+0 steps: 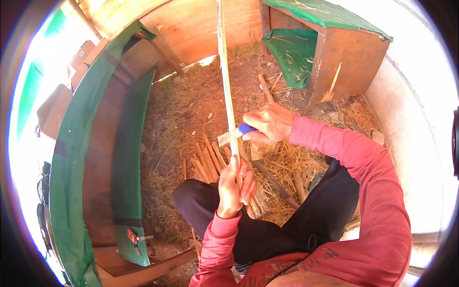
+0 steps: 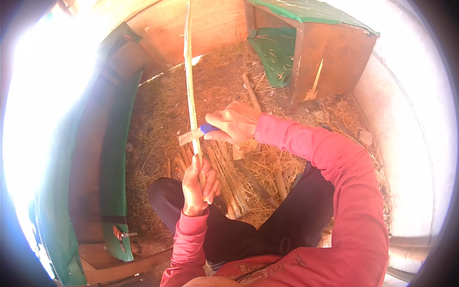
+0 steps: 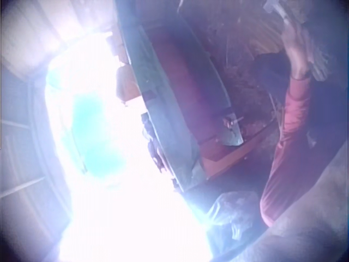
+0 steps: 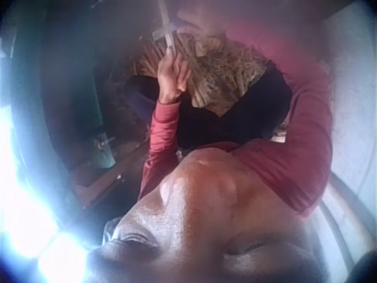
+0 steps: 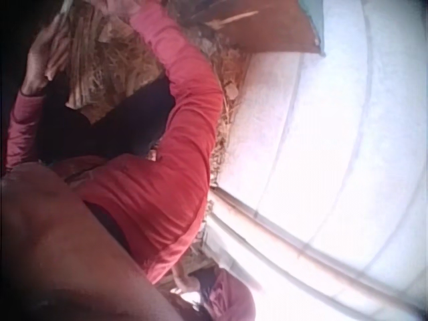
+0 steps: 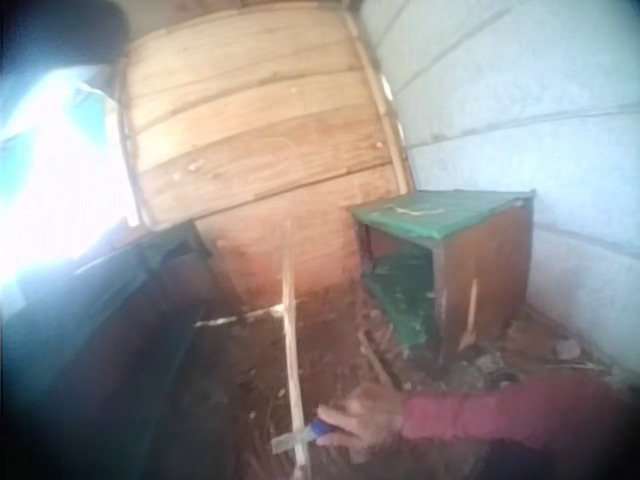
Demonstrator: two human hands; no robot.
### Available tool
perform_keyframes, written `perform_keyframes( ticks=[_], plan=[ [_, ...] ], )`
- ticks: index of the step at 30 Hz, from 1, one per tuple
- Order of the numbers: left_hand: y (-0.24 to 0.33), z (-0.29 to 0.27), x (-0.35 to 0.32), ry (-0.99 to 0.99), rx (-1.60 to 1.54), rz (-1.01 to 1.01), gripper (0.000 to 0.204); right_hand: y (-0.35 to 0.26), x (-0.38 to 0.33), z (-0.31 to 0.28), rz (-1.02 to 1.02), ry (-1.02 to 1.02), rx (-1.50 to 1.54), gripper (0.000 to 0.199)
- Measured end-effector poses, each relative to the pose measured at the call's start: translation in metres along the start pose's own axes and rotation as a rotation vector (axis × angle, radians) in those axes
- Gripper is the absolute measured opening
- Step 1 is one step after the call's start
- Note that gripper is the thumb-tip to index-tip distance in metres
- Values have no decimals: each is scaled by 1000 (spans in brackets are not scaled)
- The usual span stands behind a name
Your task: The person sits on the ground and uses a knife to shave thin strips off a long wooden stick. They hold the stick with one hand and scrape the blade along its length, creating a pile of wood shavings on the ground.
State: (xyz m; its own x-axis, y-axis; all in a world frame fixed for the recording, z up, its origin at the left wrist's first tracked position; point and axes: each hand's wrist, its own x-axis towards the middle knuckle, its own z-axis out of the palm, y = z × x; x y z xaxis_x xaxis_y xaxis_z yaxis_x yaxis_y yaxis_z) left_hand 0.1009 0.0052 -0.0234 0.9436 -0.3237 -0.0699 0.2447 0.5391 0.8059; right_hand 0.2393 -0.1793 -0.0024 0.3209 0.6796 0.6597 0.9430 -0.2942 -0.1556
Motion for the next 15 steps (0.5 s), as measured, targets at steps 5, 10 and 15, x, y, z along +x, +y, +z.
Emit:
perform_keyframes(
  ticks=[5, 10, 15],
  plan=[
    [3, -1, -3, -50, -275, -78, 44, -5, -3, 10, -82, -89, -5, 35],
    [6, 1, -9, 41, 37, 38, 45, -26, -1, 8, -6, -88, -93, 36],
    [14, 9, 3, 151, 49, 124, 44, 17, 37, 15, 486, -76, -528, 36]
  ],
)
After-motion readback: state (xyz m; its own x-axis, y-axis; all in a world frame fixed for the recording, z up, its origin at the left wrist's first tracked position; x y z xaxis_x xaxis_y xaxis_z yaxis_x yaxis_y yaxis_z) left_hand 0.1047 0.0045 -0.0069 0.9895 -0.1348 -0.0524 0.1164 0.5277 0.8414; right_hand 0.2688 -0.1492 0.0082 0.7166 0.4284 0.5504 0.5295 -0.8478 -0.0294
